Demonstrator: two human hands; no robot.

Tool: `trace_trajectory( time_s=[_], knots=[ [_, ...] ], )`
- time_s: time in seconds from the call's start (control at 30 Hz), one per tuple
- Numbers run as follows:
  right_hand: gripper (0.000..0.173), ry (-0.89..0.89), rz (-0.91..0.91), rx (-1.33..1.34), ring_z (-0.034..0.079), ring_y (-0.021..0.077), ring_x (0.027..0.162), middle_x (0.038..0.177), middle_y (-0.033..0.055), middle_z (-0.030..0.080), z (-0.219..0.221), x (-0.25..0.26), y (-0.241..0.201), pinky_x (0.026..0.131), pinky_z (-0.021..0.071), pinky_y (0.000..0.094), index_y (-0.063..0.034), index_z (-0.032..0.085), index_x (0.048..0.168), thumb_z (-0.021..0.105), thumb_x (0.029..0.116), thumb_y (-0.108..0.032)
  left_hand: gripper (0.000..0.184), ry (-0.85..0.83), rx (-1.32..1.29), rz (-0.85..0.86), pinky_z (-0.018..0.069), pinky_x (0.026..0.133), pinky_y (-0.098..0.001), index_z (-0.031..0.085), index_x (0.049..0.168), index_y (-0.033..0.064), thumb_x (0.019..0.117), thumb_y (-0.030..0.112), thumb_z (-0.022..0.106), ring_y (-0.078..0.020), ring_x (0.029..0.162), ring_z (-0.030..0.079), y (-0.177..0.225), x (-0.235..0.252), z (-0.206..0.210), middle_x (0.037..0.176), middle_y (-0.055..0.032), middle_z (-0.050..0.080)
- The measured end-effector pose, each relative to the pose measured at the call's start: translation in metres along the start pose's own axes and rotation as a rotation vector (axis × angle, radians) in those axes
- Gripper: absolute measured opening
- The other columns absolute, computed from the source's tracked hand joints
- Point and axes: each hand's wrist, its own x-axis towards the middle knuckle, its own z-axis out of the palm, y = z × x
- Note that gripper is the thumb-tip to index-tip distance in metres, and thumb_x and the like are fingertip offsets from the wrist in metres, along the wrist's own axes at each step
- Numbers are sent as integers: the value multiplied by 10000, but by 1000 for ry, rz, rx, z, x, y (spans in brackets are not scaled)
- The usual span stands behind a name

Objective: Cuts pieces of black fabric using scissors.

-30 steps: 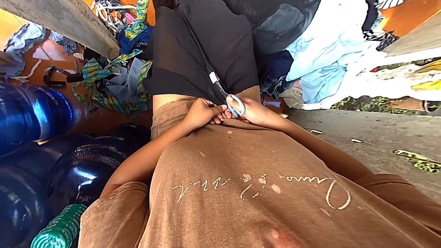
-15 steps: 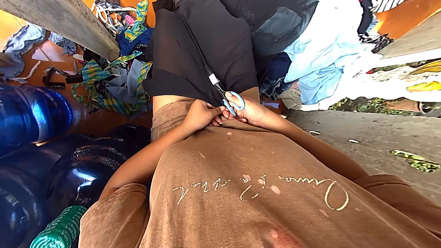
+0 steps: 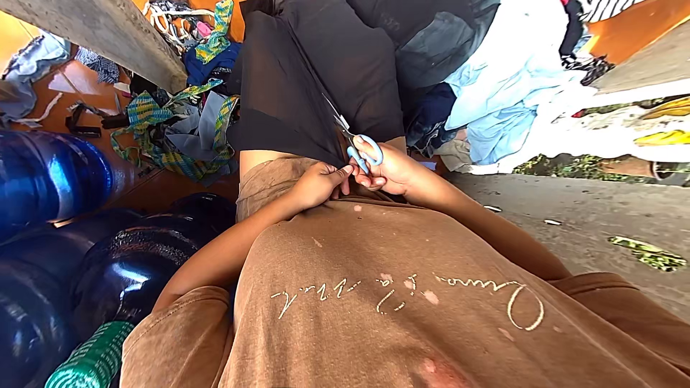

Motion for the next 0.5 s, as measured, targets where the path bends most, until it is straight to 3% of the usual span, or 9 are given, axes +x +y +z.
trace_trajectory(
  time_s=[0.1,0.23,0.33,0.5],
  knots=[
    [581,34,1,-30,305,-27,329,474,-48,431,8,-8,-7,337,224,116,-108,516,757,286,1102,-514,489,-1,-13,13,335,443,-148,637,730,51,1127,204,395,13,434,424,0,0,-1,524,52,520],
    [555,88,-6,-71,236,-19,323,454,-51,384,14,-12,-9,334,176,129,-107,519,738,338,1101,-487,491,6,-24,12,345,448,-146,645,733,45,1127,201,395,15,438,431,0,0,-1,525,54,524],
    [547,61,-24,-14,299,-27,322,453,-48,430,7,5,-6,329,224,121,-92,531,727,354,1110,-441,478,-7,-29,30,346,449,-140,645,748,44,1127,187,391,22,441,431,-1,1,-1,532,57,525],
    [579,-27,-2,-2,356,-20,341,478,-49,493,0,15,-14,343,263,126,-107,537,748,247,1126,-436,447,-40,-29,84,343,459,-145,658,752,45,1112,154,416,22,456,426,-7,4,-1,551,61,534]
  ],
)
